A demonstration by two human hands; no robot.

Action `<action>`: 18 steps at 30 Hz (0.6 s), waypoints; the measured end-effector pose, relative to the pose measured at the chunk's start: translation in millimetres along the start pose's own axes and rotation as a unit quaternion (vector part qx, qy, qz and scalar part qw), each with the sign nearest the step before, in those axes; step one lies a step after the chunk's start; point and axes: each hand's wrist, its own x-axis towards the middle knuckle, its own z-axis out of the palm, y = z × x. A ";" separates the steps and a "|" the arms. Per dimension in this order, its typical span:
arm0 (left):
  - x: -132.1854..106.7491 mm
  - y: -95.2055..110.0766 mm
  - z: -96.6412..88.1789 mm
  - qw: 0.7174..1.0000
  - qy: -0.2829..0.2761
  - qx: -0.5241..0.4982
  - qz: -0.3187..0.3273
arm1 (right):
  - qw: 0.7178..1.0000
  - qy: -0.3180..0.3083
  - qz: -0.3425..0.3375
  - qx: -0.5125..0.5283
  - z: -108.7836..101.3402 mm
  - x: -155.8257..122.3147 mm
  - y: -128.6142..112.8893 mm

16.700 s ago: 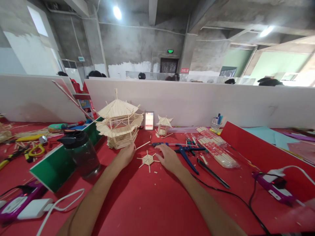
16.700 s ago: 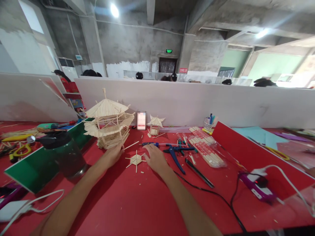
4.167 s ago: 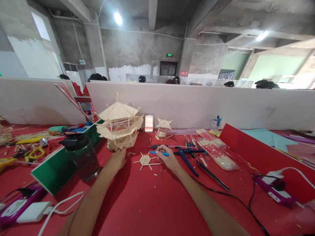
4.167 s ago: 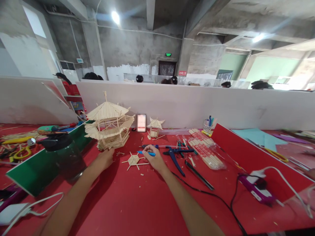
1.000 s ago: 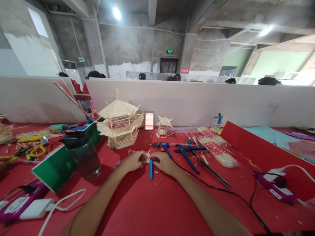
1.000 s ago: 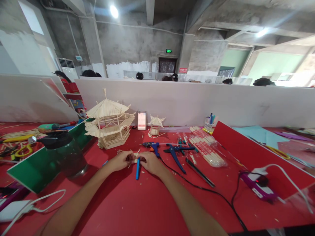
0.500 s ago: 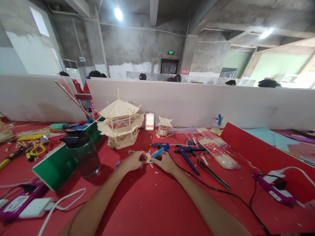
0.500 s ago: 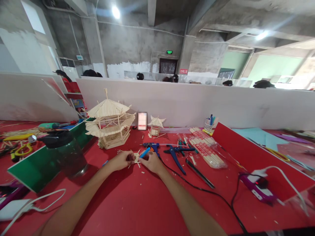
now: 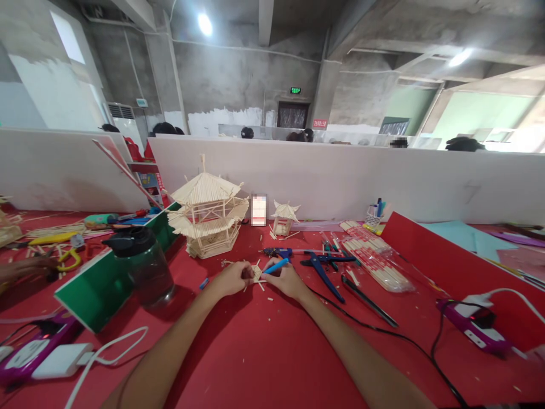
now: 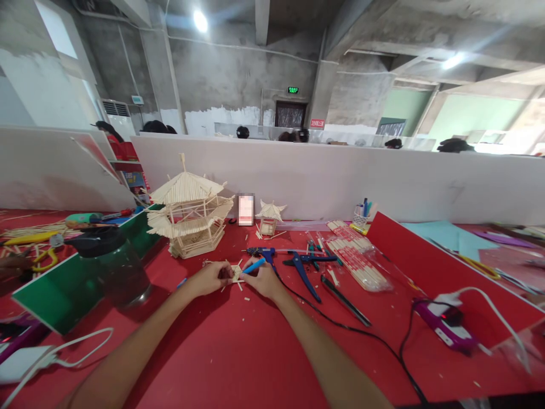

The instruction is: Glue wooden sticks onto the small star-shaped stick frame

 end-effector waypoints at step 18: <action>-0.7 1.8 -0.2 1.000 0.006 -0.001 0.009 | 0.999 -0.022 -0.034 -0.008 1.5 0.6 0.4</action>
